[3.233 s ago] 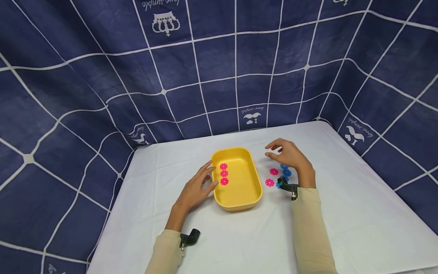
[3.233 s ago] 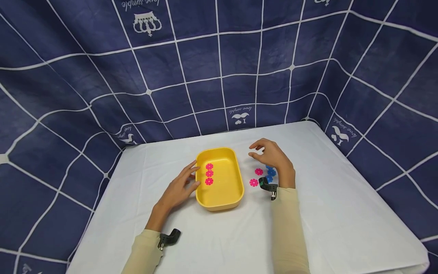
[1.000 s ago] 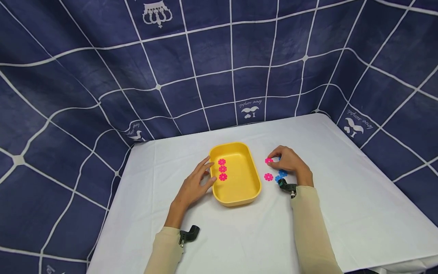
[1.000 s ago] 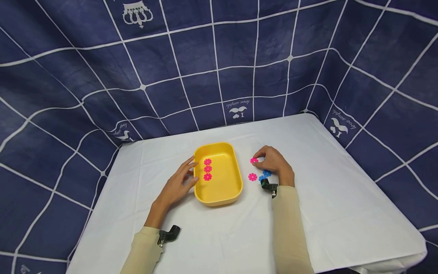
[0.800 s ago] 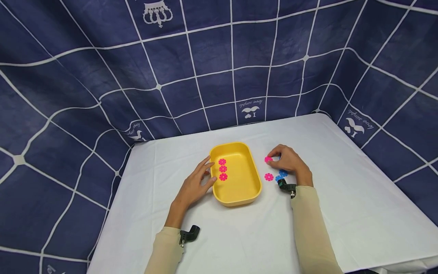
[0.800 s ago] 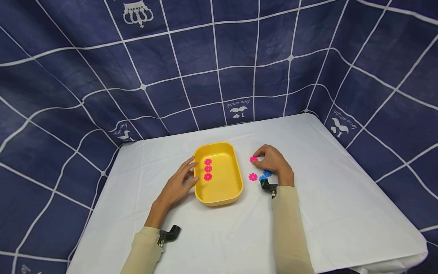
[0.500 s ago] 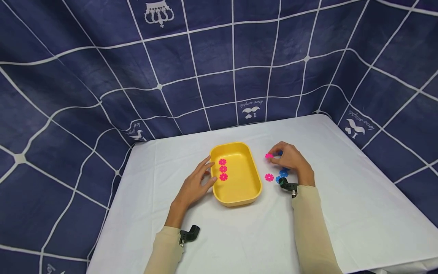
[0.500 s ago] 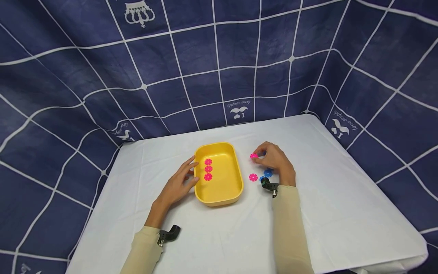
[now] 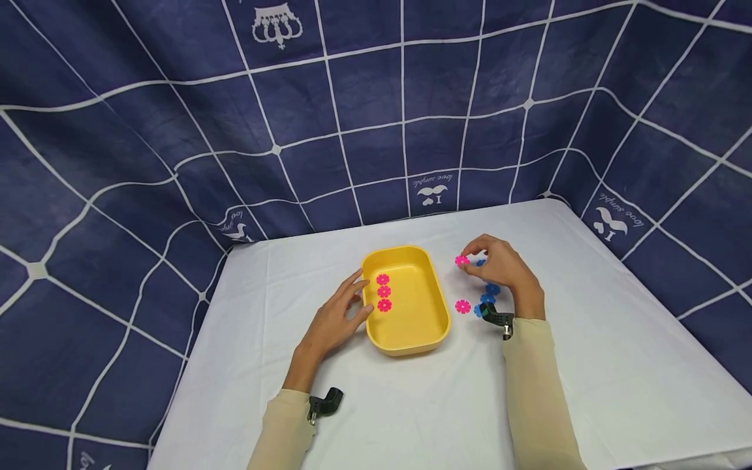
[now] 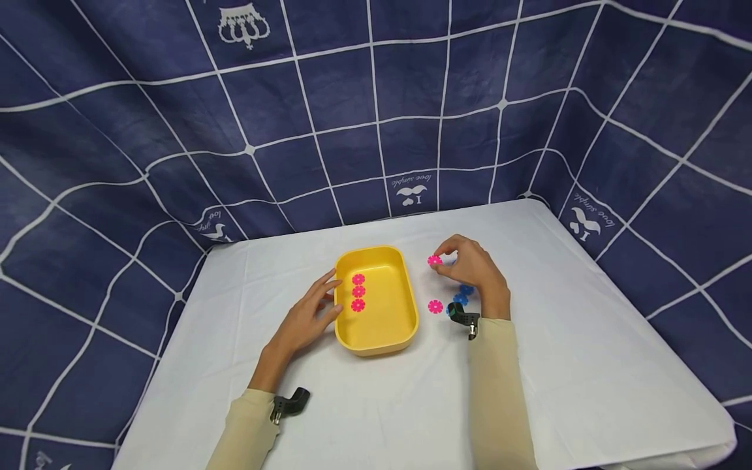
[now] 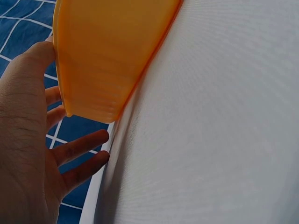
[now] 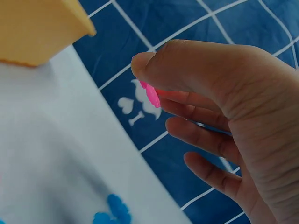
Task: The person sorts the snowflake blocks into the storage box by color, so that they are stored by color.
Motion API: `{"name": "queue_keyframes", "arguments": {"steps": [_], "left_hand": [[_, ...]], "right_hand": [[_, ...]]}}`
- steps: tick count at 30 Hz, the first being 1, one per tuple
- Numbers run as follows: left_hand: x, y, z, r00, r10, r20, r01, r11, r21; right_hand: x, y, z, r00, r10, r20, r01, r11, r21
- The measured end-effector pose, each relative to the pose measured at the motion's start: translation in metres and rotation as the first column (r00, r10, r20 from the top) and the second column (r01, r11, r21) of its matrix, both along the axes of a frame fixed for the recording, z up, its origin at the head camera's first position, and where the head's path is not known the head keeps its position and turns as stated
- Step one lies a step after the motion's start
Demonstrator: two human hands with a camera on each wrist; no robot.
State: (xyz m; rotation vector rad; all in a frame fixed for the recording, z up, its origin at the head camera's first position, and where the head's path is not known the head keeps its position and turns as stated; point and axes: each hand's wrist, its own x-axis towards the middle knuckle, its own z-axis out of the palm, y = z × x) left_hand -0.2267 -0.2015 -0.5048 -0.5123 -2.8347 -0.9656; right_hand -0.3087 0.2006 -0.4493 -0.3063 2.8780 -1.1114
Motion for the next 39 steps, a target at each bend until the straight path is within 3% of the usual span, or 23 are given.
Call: {"name": "queue_keyframes", "arguments": {"steps": [8,18,26,39], "left_hand": [[0.004,-0.002,-0.003,1.000,0.003,0.003,-0.003,1.000,0.006],[0.006,-0.003,-0.005,1.000,0.007,0.001,-0.007,1.000,0.002],[0.005,-0.004,-0.003,1.000,0.002,-0.003,-0.002,1.000,-0.005],[0.003,-0.002,0.000,1.000,0.017,0.008,-0.017,1.000,-0.002]], "right_hand": [[0.010,-0.007,0.018,0.996,0.005,-0.091,-0.003,1.000,0.021],[0.011,-0.016,0.022,0.993,0.044,-0.107,-0.044,0.999,0.006],[0.007,-0.040,0.025,0.978,0.144,-0.148,-0.146,0.989,-0.001],[0.005,-0.098,0.033,0.934,0.302,-0.189,-0.298,0.953,0.052]]}}
